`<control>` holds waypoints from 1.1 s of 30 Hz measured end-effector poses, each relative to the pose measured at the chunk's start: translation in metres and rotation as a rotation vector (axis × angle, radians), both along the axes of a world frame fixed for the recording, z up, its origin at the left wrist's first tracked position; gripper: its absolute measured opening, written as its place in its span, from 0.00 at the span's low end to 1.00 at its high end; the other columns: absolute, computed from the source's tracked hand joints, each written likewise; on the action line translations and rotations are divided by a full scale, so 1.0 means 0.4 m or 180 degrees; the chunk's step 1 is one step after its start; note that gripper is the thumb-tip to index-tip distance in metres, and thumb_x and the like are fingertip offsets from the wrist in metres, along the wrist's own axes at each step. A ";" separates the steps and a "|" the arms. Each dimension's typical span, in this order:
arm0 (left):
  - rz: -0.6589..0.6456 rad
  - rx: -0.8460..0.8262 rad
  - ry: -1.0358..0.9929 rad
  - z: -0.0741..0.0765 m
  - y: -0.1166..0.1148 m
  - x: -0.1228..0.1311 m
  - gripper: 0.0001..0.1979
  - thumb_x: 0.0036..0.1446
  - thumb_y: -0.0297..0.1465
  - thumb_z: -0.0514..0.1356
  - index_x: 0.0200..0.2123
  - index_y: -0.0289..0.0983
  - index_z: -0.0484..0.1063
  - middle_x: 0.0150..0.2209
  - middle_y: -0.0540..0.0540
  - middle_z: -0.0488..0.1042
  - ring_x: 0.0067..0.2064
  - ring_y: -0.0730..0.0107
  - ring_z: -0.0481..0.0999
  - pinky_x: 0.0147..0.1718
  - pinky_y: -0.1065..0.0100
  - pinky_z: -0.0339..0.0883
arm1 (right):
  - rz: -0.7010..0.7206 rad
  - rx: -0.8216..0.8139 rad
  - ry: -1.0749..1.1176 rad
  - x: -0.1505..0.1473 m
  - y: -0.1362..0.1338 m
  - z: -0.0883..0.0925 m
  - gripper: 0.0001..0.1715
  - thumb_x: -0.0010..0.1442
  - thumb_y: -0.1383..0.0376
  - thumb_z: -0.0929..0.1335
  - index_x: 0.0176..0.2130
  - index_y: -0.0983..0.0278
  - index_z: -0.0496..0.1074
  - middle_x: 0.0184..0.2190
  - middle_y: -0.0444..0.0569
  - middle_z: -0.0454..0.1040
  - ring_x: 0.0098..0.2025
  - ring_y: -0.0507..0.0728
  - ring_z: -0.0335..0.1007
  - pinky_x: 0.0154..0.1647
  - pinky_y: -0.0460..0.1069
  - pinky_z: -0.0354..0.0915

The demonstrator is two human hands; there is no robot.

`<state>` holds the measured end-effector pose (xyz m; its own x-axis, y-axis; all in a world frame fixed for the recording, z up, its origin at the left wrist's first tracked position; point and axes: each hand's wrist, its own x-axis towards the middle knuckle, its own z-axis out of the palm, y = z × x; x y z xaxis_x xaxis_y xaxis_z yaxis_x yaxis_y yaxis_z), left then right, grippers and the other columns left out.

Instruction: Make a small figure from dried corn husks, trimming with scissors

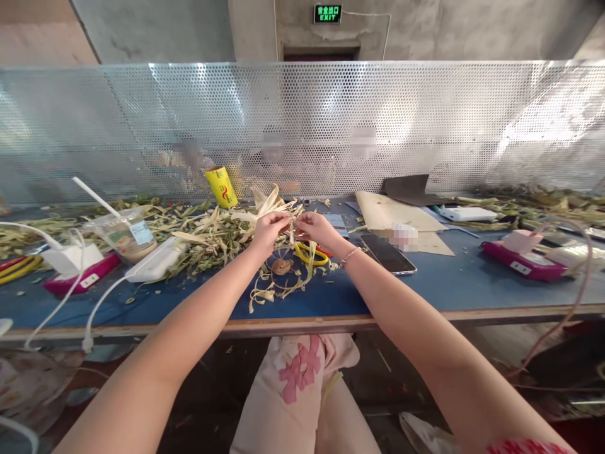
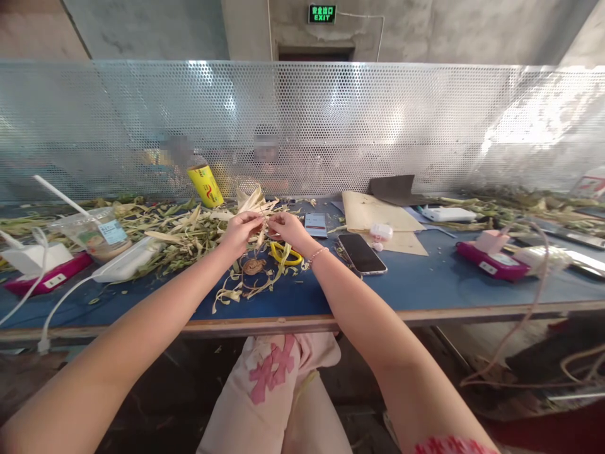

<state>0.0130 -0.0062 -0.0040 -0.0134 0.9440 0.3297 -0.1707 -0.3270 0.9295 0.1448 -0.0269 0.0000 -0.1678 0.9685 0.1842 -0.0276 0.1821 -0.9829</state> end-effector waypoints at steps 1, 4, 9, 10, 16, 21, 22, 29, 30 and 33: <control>0.0039 0.0059 0.0044 -0.001 0.002 -0.001 0.10 0.33 0.31 0.66 0.21 0.35 0.69 0.21 0.51 0.70 0.25 0.75 0.69 0.31 0.68 0.65 | 0.0084 -0.0074 0.0021 -0.001 -0.005 0.002 0.05 0.54 0.68 0.65 0.28 0.65 0.62 0.25 0.42 0.68 0.27 0.46 0.67 0.30 0.43 0.68; 0.0145 0.0235 0.0227 -0.003 0.007 -0.004 0.09 0.35 0.31 0.65 0.22 0.35 0.69 0.22 0.51 0.70 0.26 0.74 0.69 0.32 0.68 0.64 | 0.0268 -0.0300 0.0156 -0.007 -0.010 -0.001 0.06 0.54 0.68 0.66 0.32 0.63 0.61 0.26 0.42 0.69 0.28 0.47 0.68 0.29 0.44 0.69; 0.0391 0.0332 0.0545 -0.006 0.018 -0.012 0.05 0.39 0.30 0.61 0.22 0.36 0.67 0.21 0.52 0.68 0.25 0.74 0.67 0.30 0.69 0.62 | 0.0006 -0.0198 0.0127 -0.007 0.003 -0.009 0.03 0.55 0.69 0.63 0.30 0.63 0.61 0.18 0.38 0.64 0.21 0.47 0.64 0.28 0.46 0.68; 0.0431 0.0344 0.0650 -0.008 0.021 -0.015 0.05 0.40 0.29 0.60 0.22 0.36 0.67 0.20 0.52 0.67 0.25 0.74 0.67 0.29 0.69 0.61 | -0.0068 -0.0108 0.0026 -0.003 0.005 -0.008 0.04 0.55 0.69 0.63 0.29 0.63 0.61 0.17 0.38 0.62 0.20 0.47 0.63 0.27 0.46 0.68; 0.0701 0.0600 0.1400 -0.023 0.034 -0.026 0.03 0.43 0.29 0.58 0.23 0.37 0.65 0.21 0.52 0.67 0.26 0.72 0.67 0.30 0.68 0.61 | -0.0603 0.1305 -0.1309 0.012 0.017 -0.008 0.02 0.50 0.69 0.64 0.26 0.64 0.66 0.22 0.42 0.67 0.23 0.50 0.64 0.30 0.48 0.63; 0.0557 0.0821 0.1494 -0.018 0.026 -0.021 0.05 0.44 0.30 0.58 0.27 0.37 0.64 0.26 0.50 0.69 0.29 0.72 0.69 0.30 0.69 0.63 | -0.0816 0.2130 -0.1579 0.011 0.024 -0.017 0.08 0.48 0.72 0.62 0.30 0.64 0.68 0.28 0.47 0.69 0.30 0.51 0.64 0.34 0.47 0.62; 0.0489 0.0860 0.1493 -0.017 0.024 -0.019 0.05 0.45 0.29 0.58 0.28 0.37 0.65 0.27 0.49 0.69 0.30 0.72 0.70 0.30 0.69 0.63 | -0.0862 0.2215 -0.1594 0.012 0.025 -0.017 0.09 0.48 0.73 0.62 0.31 0.64 0.68 0.29 0.47 0.69 0.30 0.51 0.64 0.34 0.47 0.62; 0.0081 0.0914 0.1512 -0.009 0.003 -0.007 0.08 0.48 0.33 0.58 0.32 0.36 0.68 0.29 0.47 0.72 0.26 0.73 0.70 0.28 0.68 0.67 | -0.1087 0.2422 -0.1492 0.026 0.031 -0.013 0.08 0.50 0.71 0.61 0.32 0.64 0.67 0.32 0.49 0.69 0.32 0.53 0.64 0.34 0.48 0.61; 0.0049 0.0941 0.1507 -0.007 0.001 -0.007 0.08 0.48 0.33 0.58 0.31 0.36 0.69 0.29 0.47 0.72 0.25 0.73 0.70 0.27 0.68 0.67 | -0.1121 0.2394 -0.1451 0.027 0.032 -0.014 0.08 0.51 0.70 0.61 0.33 0.64 0.67 0.32 0.50 0.69 0.32 0.53 0.64 0.34 0.48 0.62; -0.0057 0.1038 0.1393 -0.004 0.001 -0.005 0.08 0.48 0.33 0.58 0.31 0.35 0.69 0.28 0.47 0.73 0.27 0.72 0.72 0.28 0.68 0.68 | -0.1152 0.2297 -0.1323 0.025 0.032 -0.015 0.07 0.51 0.69 0.61 0.33 0.63 0.66 0.33 0.50 0.70 0.33 0.53 0.64 0.35 0.49 0.62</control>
